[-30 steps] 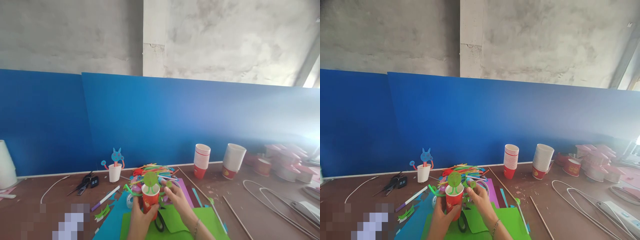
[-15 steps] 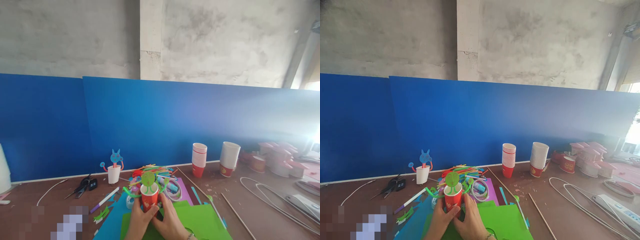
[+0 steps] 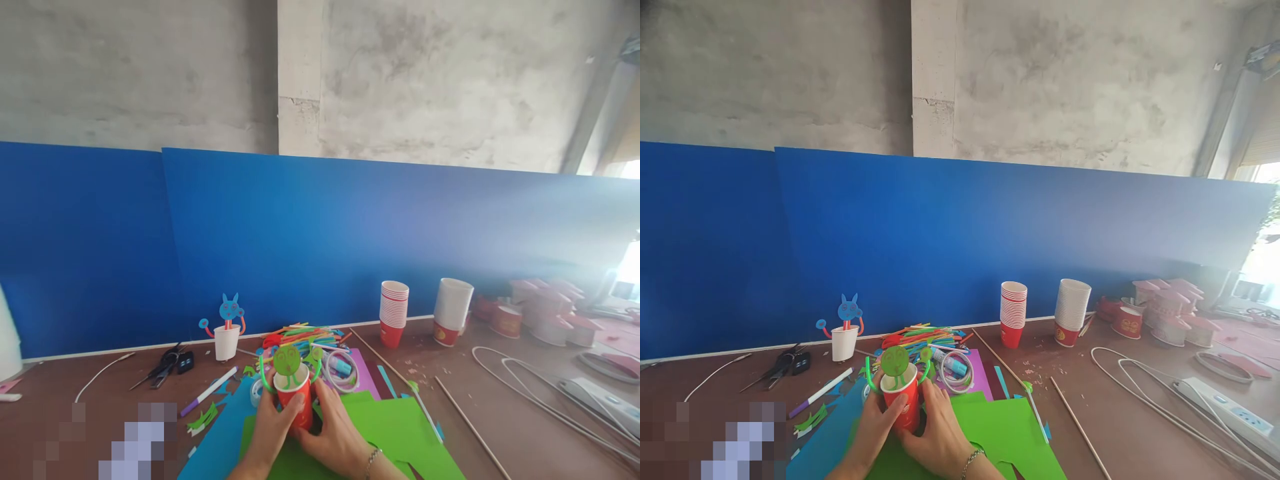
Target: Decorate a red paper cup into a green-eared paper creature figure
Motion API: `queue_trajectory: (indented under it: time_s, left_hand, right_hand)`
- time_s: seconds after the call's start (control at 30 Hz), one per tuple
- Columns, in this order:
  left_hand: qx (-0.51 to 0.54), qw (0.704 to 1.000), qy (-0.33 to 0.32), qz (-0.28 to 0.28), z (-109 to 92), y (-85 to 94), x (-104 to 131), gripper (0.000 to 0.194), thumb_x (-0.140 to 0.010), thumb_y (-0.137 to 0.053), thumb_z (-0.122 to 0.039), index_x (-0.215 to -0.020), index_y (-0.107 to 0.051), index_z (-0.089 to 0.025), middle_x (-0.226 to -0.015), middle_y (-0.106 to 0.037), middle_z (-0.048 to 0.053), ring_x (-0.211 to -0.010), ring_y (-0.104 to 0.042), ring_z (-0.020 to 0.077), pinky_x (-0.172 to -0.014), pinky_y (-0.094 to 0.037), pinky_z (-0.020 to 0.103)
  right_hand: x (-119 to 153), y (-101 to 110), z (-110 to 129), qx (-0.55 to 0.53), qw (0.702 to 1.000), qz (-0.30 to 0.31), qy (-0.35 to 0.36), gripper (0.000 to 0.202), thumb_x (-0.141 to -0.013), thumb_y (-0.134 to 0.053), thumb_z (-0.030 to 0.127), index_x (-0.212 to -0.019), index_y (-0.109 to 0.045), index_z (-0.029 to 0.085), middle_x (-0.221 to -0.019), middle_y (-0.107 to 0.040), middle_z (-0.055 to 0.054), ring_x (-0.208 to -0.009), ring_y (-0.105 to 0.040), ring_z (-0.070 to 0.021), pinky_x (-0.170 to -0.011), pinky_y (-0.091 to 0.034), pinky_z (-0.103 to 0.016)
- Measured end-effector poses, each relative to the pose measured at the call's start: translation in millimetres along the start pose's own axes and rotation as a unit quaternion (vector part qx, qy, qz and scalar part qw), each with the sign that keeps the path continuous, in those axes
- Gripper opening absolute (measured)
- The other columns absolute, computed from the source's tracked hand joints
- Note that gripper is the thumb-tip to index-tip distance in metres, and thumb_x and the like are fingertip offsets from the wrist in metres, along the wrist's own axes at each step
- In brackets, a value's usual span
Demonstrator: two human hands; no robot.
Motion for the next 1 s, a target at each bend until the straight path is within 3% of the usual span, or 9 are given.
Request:
queue_trajectory:
  time_s: [0.17, 0.23, 0.33, 0.47, 0.6, 0.83, 0.9, 1.0]
  left_hand:
    - [-0.003, 0.999, 0.003, -0.038, -6.6, 5.5, -3.8, 0.058, -0.065, -0.071, -0.051, -0.109, -0.056, -0.017, -0.111, -0.066, 0.012, -0.104, -0.062, 0.0292, -0.089, -0.049, 0.037]
    - [0.01, 0.998, 0.021, -0.051, -5.8, 7.9, -5.8, 0.062, -0.064, -0.072, -0.054, -0.11, -0.055, -0.017, -0.104, -0.068, 0.011, -0.098, -0.064, 0.0293, -0.083, -0.051, 0.037]
    - [0.024, 0.997, 0.041, -0.063, -1.2, 8.7, -6.8, 0.069, -0.063, -0.073, -0.056, -0.116, -0.05, -0.017, -0.098, -0.069, 0.01, -0.092, -0.066, 0.0291, -0.075, -0.053, 0.036]
    - [0.027, 0.998, 0.023, -0.046, 2.1, 5.2, -5.1, 0.069, -0.063, -0.076, -0.051, -0.116, -0.049, -0.018, -0.104, -0.067, 0.013, -0.094, -0.066, 0.03, -0.075, -0.053, 0.037]
    - [0.026, 0.999, 0.002, -0.025, 1.9, 5.6, -6.5, 0.064, -0.065, -0.075, -0.048, -0.115, -0.048, -0.018, -0.108, -0.066, 0.013, -0.097, -0.065, 0.0296, -0.078, -0.053, 0.036]
    - [-0.044, 0.994, -0.001, -0.096, 2.1, 16.2, -14.8, 0.062, -0.068, -0.068, -0.058, -0.112, -0.053, -0.016, -0.093, -0.07, 0.011, -0.084, -0.069, 0.0288, -0.068, -0.055, 0.036]
    - [-0.092, 0.99, -0.009, -0.111, 1.0, 17.6, -14.7, 0.061, -0.068, -0.067, -0.058, -0.112, -0.054, -0.016, -0.094, -0.07, 0.011, -0.086, -0.068, 0.029, -0.071, -0.054, 0.038]
    - [-0.195, 0.972, -0.018, -0.133, 0.3, 20.7, -14.0, 0.058, -0.069, -0.064, -0.059, -0.108, -0.057, -0.017, -0.102, -0.069, 0.013, -0.097, -0.065, 0.0317, -0.08, -0.051, 0.042]
  right_hand:
    - [-3.1, 5.1, -7.8, -0.024, 0.999, 0.006, 0.032, 0.056, -0.07, -0.059, 0.023, -0.126, -0.052, 0.019, -0.122, -0.062, -0.011, -0.112, -0.055, -0.0288, -0.1, -0.041, -0.044]
    - [-8.7, 16.5, -20.2, -0.03, 0.997, -0.056, 0.041, 0.047, -0.078, -0.048, 0.021, -0.124, -0.055, 0.021, -0.118, -0.064, -0.009, -0.108, -0.058, -0.0253, -0.095, -0.045, -0.04]
    - [-18.9, 37.0, -44.1, 0.034, 0.987, -0.154, -0.007, 0.034, -0.075, -0.043, 0.014, -0.098, -0.067, 0.02, -0.098, -0.069, -0.008, -0.097, -0.061, -0.0252, -0.086, -0.048, -0.039]
    - [-27.1, 48.3, -57.2, 0.096, 0.979, -0.181, -0.008, 0.028, -0.076, -0.044, 0.013, -0.089, -0.068, 0.02, -0.099, -0.069, -0.009, -0.097, -0.061, -0.0256, -0.085, -0.046, -0.04]
    - [-25.5, 40.2, -51.9, 0.109, 0.982, -0.152, 0.024, 0.025, -0.079, -0.045, 0.014, -0.091, -0.067, 0.018, -0.094, -0.068, -0.01, -0.094, -0.06, -0.0259, -0.081, -0.046, -0.04]
    - [-22.1, 28.0, -47.3, 0.168, 0.982, -0.083, -0.015, 0.028, -0.075, -0.049, 0.004, -0.086, -0.069, 0.021, -0.09, -0.069, -0.007, -0.089, -0.061, -0.0263, -0.078, -0.043, -0.041]
    - [-21.2, 28.1, -42.6, 0.182, 0.98, -0.075, -0.017, 0.028, -0.075, -0.05, 0.004, -0.086, -0.069, 0.021, -0.09, -0.069, -0.007, -0.089, -0.06, -0.0265, -0.077, -0.042, -0.04]
    - [-17.5, 24.7, -25.1, 0.185, 0.981, -0.053, 0.037, 0.023, -0.077, -0.053, 0.007, -0.088, -0.068, 0.02, -0.089, -0.066, -0.006, -0.088, -0.058, -0.0239, -0.077, -0.041, -0.037]
Point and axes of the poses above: each hand's wrist, its own x-axis away from the middle knuckle, its own y-axis out of the back of the hand, z = x × y, the point moved 4 cm from there along -x, towards the middle knuckle
